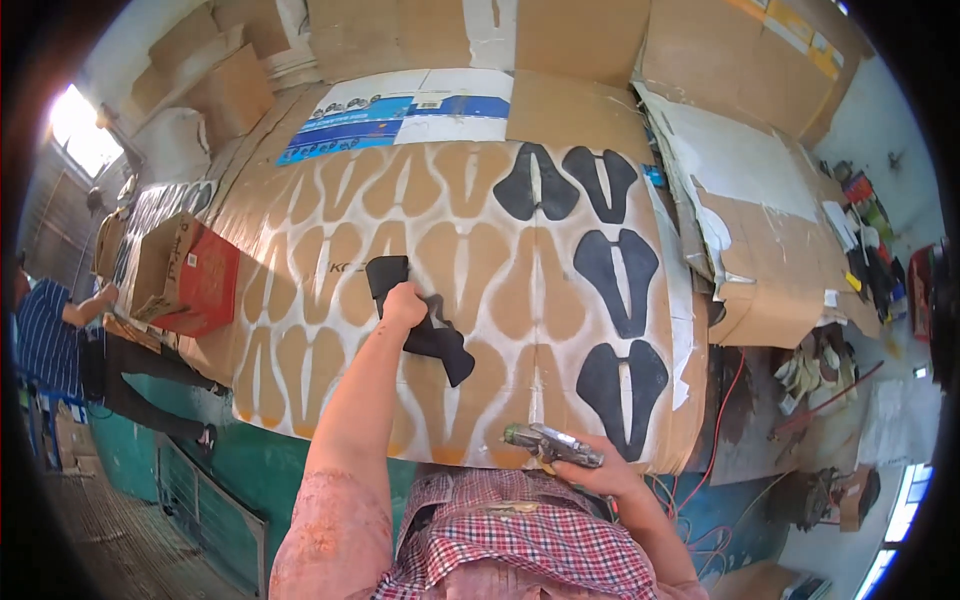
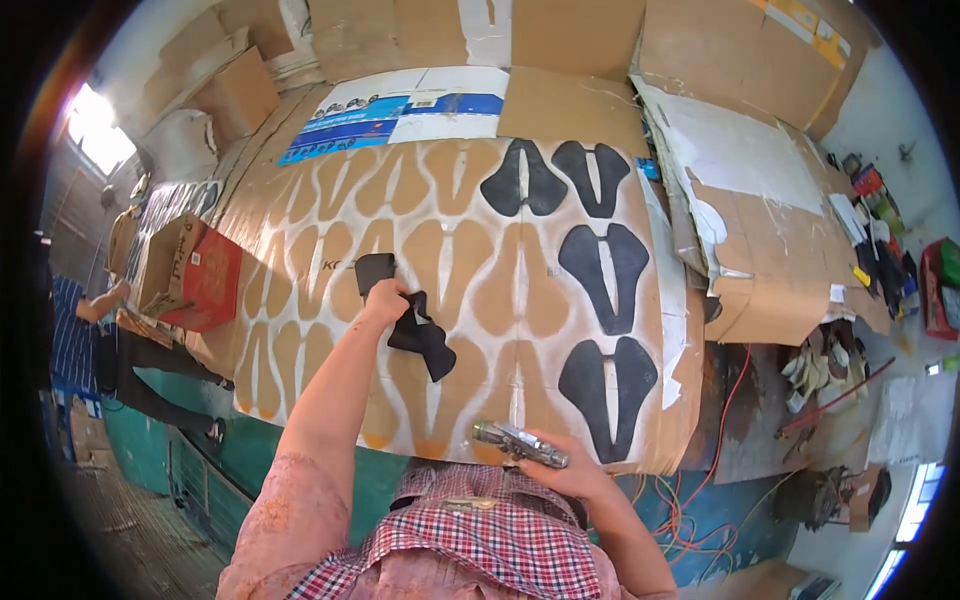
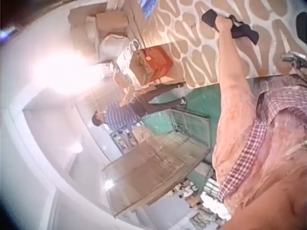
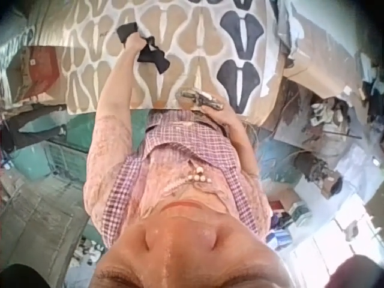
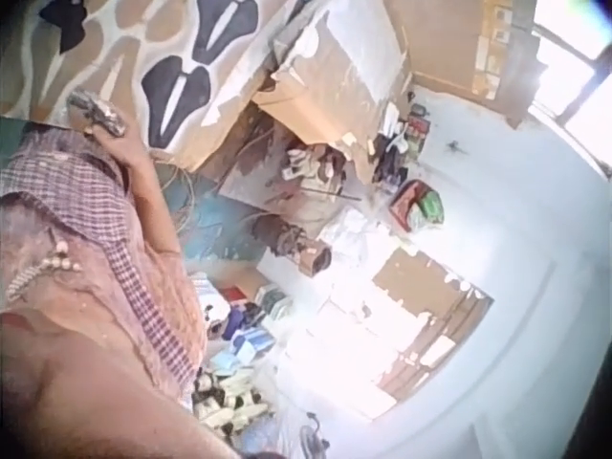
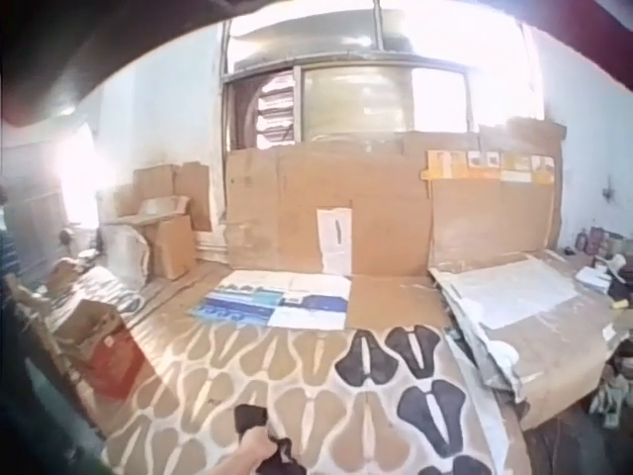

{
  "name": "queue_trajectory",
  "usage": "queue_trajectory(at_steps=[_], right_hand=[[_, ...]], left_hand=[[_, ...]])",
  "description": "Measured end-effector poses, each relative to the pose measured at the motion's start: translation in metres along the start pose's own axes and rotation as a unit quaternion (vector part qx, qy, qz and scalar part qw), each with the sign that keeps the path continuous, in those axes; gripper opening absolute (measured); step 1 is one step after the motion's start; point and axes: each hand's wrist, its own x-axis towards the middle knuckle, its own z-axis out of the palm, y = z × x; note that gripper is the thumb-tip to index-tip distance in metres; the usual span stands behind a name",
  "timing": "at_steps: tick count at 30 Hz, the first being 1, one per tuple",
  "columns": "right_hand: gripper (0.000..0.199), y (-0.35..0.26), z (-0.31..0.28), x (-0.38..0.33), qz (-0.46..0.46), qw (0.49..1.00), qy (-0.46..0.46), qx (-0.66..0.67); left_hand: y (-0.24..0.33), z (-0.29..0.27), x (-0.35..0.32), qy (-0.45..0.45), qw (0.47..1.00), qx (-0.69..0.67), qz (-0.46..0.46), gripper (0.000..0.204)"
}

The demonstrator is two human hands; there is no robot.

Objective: Apply glue to black saddle padding pieces using a spray gun and position them on a cardboard template.

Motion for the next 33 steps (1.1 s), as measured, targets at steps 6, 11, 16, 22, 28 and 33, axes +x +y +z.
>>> queue_trajectory(at_steps=[6,11,16,22,28,33], right_hand=[[0.033,-0.033,0.033,0.038,-0.202,0.977,0.024,-0.062],[0.041,-0.06,0.071,0.085,-0.337,0.904,0.002,-0.264],[0.043,-0.086,0.122,0.097,-0.341,0.91,-0.022,-0.235],[0.045,-0.074,0.146,0.103,-0.168,0.981,-0.092,-0.034],[0.047,-0.026,0.127,0.117,-0.113,0.989,-0.064,0.068],[0.049,-0.034,0.096,0.128,-0.172,0.979,-0.1,-0.042]], left_hand=[[0.028,-0.069,-0.055,-0.174,0.877,-0.431,0.118,0.026],[0.03,-0.141,-0.125,-0.239,0.791,-0.544,0.15,0.027],[-0.003,-0.17,-0.155,-0.297,0.73,-0.588,0.183,0.024],[-0.036,-0.172,-0.165,-0.259,0.729,-0.617,0.143,0.038],[-0.038,-0.135,-0.145,-0.289,0.677,-0.675,0.052,0.019],[0.002,-0.118,-0.13,-0.326,0.683,-0.649,0.079,0.016]])
